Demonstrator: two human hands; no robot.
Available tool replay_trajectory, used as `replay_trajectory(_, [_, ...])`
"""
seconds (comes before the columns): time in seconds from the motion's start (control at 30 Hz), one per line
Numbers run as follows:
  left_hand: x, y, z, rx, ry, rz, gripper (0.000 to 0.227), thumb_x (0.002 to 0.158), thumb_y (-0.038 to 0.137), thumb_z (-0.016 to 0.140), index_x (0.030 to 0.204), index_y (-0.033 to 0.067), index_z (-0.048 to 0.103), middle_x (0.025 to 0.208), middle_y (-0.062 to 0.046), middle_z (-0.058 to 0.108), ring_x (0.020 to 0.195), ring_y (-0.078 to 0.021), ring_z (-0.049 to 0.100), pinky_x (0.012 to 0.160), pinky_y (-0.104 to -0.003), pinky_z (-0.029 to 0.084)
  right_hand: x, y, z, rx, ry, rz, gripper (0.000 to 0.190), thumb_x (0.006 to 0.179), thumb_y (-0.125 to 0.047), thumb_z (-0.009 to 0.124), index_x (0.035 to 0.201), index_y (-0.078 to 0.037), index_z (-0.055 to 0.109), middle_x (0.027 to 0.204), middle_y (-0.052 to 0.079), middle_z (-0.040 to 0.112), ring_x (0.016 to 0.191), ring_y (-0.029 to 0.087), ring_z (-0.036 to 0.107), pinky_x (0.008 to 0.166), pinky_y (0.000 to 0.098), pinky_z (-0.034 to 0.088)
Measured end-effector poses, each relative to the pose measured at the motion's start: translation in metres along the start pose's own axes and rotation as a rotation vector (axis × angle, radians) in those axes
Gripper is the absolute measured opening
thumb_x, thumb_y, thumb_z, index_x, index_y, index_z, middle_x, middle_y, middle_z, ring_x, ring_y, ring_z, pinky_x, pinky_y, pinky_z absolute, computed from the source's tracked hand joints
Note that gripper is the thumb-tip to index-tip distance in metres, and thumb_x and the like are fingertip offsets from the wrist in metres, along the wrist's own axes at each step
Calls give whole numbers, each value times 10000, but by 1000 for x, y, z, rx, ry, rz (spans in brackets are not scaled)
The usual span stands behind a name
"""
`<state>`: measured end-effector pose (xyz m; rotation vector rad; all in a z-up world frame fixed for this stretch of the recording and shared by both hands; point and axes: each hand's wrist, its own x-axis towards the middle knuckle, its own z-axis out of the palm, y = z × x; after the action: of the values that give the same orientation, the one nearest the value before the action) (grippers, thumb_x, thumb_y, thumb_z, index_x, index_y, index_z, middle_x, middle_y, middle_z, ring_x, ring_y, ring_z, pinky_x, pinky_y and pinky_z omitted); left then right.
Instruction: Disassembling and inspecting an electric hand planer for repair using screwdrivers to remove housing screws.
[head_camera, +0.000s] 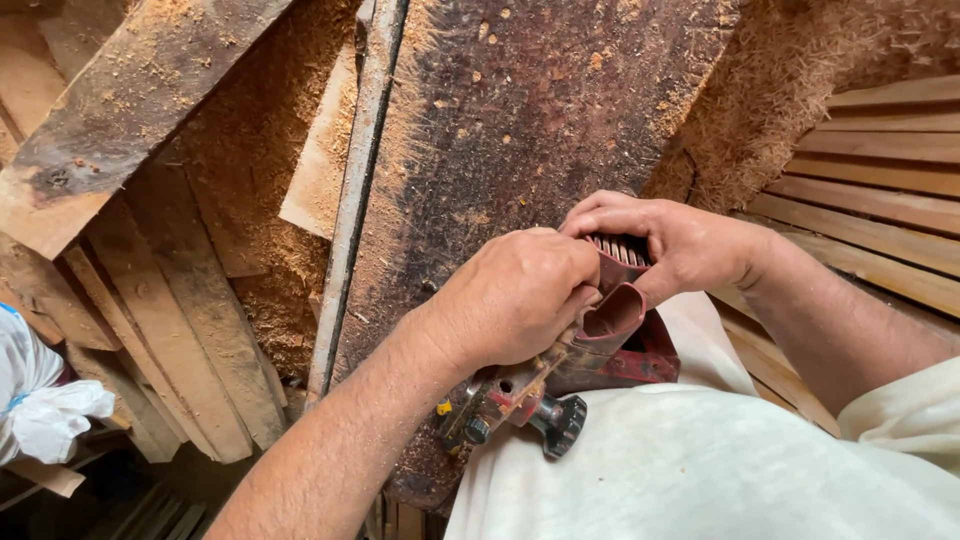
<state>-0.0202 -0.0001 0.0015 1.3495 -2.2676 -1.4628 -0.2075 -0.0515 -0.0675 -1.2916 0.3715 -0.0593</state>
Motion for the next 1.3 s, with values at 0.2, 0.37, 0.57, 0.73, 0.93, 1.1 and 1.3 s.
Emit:
replay_trajectory(0.2, [5, 13, -2, 188, -81, 3, 197, 785, 190, 543, 627, 76, 572, 635, -79, 619, 608, -285, 584, 562, -414, 443, 0, 2, 0, 29, -1, -9, 698, 595, -301, 745, 1212, -99, 489, 1153, 66, 450, 1121, 164, 419, 1010, 313, 272])
replay_trajectory(0.37, [9, 14, -5, 185, -118, 14, 309, 816, 294, 535, 594, 83, 575, 609, -81, 612, 590, -294, 580, 531, -428, 426, 0, 5, 1, 8, 8, -31, 723, 580, -247, 773, 1222, -91, 479, 1171, 75, 458, 1122, 176, 428, 1016, 327, 271])
replay_trajectory(0.57, [-2, -10, 2, -44, -9, -45, 149, 817, 166, 503, 696, 81, 514, 708, -96, 592, 681, -292, 554, 609, -404, 434, 2, -4, 1, 22, 6, -7, 659, 591, -196, 776, 1183, -81, 510, 1119, 64, 464, 1085, 155, 438, 988, 286, 294])
replay_trajectory(0.73, [1, 2, 2, 139, 14, 17, 174, 754, 151, 573, 610, 53, 566, 634, -82, 625, 614, -289, 573, 627, -423, 451, 2, 0, 1, 2, 4, 11, 710, 566, -220, 782, 1206, -104, 497, 1138, 60, 470, 1095, 159, 438, 996, 296, 283])
replay_trajectory(0.93, [11, 19, -3, 275, -162, 4, 169, 792, 206, 519, 668, 120, 596, 715, -36, 638, 727, -269, 599, 558, -421, 402, 0, 5, 1, 22, 8, -2, 737, 574, -241, 771, 1229, -83, 473, 1163, 68, 451, 1128, 166, 408, 1011, 304, 259])
replay_trajectory(1.1, [17, 18, -8, 138, -208, -54, 202, 793, 216, 531, 660, 88, 613, 715, -71, 639, 688, -263, 608, 606, -423, 453, -1, 5, 0, 12, 3, -6, 715, 576, -269, 766, 1211, -96, 486, 1162, 67, 455, 1119, 170, 425, 1009, 321, 281])
replay_trajectory(1.3, [1, -6, 4, -95, -36, -26, 132, 791, 142, 515, 682, 69, 531, 713, -109, 607, 670, -316, 559, 596, -427, 430, -3, 3, 1, 42, 2, 2, 659, 610, -216, 748, 1204, -92, 490, 1158, 72, 450, 1107, 167, 435, 984, 306, 315])
